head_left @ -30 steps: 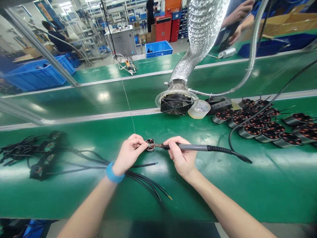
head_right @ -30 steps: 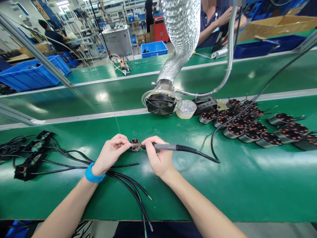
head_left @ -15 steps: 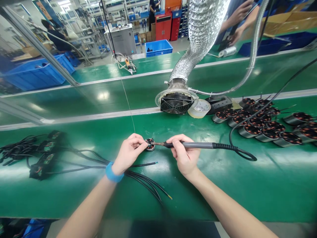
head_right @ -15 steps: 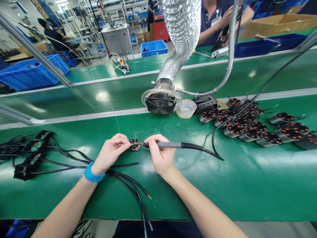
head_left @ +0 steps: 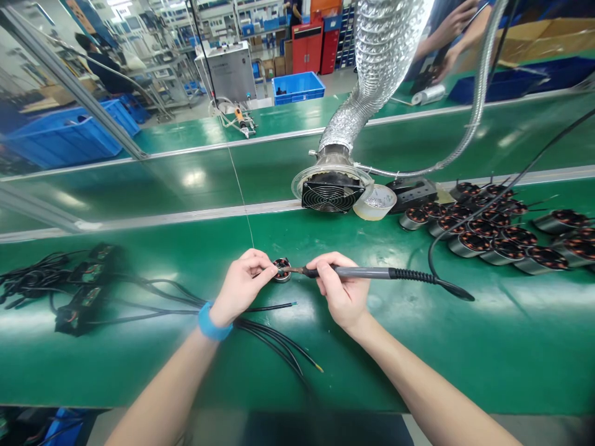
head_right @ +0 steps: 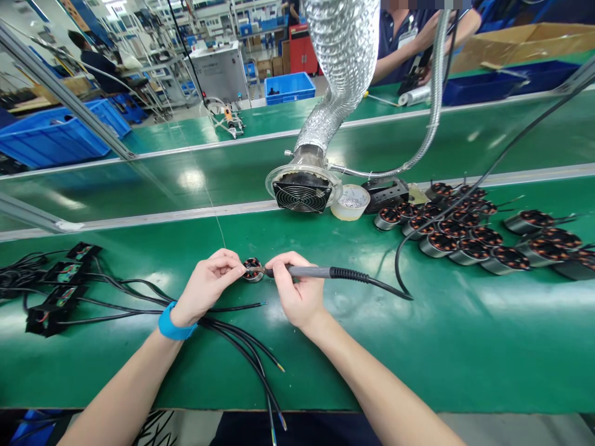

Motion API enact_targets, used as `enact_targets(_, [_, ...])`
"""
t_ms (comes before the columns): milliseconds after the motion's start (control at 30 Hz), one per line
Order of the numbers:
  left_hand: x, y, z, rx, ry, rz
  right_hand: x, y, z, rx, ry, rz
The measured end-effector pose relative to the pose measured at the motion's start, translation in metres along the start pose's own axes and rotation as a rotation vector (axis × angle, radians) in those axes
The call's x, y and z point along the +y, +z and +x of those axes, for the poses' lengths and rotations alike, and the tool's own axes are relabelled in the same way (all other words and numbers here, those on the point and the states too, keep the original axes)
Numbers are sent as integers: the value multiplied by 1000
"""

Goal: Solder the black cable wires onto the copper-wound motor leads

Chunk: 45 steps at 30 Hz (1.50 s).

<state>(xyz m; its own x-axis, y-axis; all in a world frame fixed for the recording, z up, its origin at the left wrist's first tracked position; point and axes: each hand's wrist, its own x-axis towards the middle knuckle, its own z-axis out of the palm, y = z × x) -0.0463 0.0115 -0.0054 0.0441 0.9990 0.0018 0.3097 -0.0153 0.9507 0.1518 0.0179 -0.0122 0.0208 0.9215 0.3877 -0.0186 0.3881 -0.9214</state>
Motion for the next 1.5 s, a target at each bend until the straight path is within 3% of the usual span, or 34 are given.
enact_targets(300, [2, 0, 0, 4, -5, -1, -1, 0, 0, -14, 4, 15])
enact_targets(533, [-1, 0, 0, -2, -5, -5, -3, -1, 1, 86, -18, 48])
enact_targets(767, [-1, 1, 1, 5, -14, -13, -2, -2, 1, 103, -23, 51])
enact_targets(1500, [-3, 0, 1, -9, -7, -5, -1, -3, -1, 46, -52, 33])
